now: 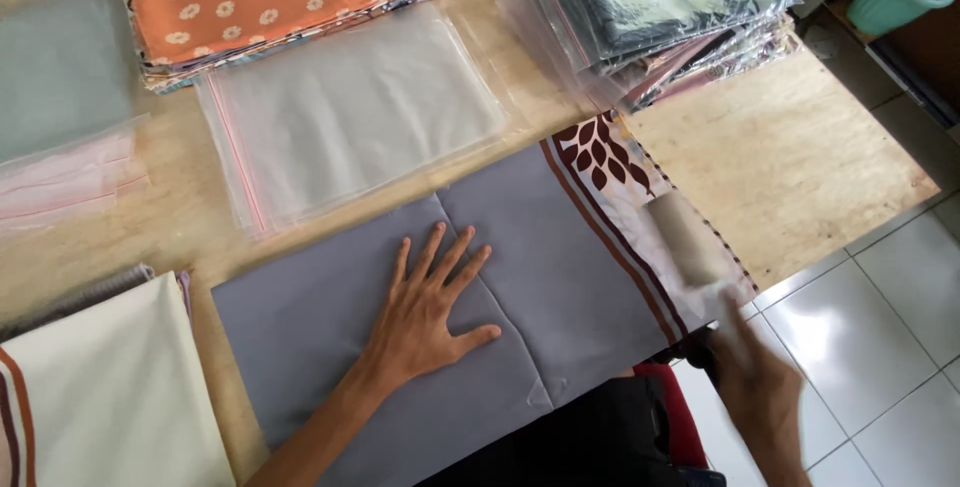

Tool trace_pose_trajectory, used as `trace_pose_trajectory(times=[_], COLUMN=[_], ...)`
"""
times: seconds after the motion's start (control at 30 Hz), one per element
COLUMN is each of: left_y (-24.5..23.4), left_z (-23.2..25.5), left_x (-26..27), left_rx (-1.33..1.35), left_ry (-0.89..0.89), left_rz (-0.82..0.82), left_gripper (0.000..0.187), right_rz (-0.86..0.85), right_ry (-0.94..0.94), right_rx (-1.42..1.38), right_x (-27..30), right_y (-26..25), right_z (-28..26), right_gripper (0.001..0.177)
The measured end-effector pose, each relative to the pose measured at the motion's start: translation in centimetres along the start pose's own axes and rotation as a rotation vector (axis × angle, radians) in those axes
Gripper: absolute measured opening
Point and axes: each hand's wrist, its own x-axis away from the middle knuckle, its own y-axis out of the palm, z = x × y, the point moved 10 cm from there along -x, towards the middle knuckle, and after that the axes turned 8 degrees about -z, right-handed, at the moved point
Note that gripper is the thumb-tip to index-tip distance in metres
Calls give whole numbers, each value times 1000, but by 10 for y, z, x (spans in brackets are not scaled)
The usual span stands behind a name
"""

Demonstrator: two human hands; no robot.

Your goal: Clean fabric items using a lint roller on a work table.

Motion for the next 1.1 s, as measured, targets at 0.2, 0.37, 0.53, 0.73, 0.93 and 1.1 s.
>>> trace_pose_trajectory(times=[0.2,0.37,0.53,0.73,0.93,1.1], left_y=[0,1,0,0,-1,-2], left_z=[0,1,1,1,1,1], left_x=[-1,2,1,0,0,-1], left_rx=[-12,6,15,12,31,28], left_ry=[0,3,2,0,1,11], left_rz=[2,-12,-3,-15,-22,-4], left_gripper=[95,94,94,96,95,95], right_rz=[-160,-2,4,-191,135,20], right_ry=[-238,5,-104,-224,42,170], right_rx=[-403,32,-56,-366,-167,-121], right_x=[31,-6,6,25,-23,-7], right_y=[29,10,20,30,-33,31], right_z=[-62,-7,6,-59,-22,58], right_gripper=[58,73,66,53,55,34])
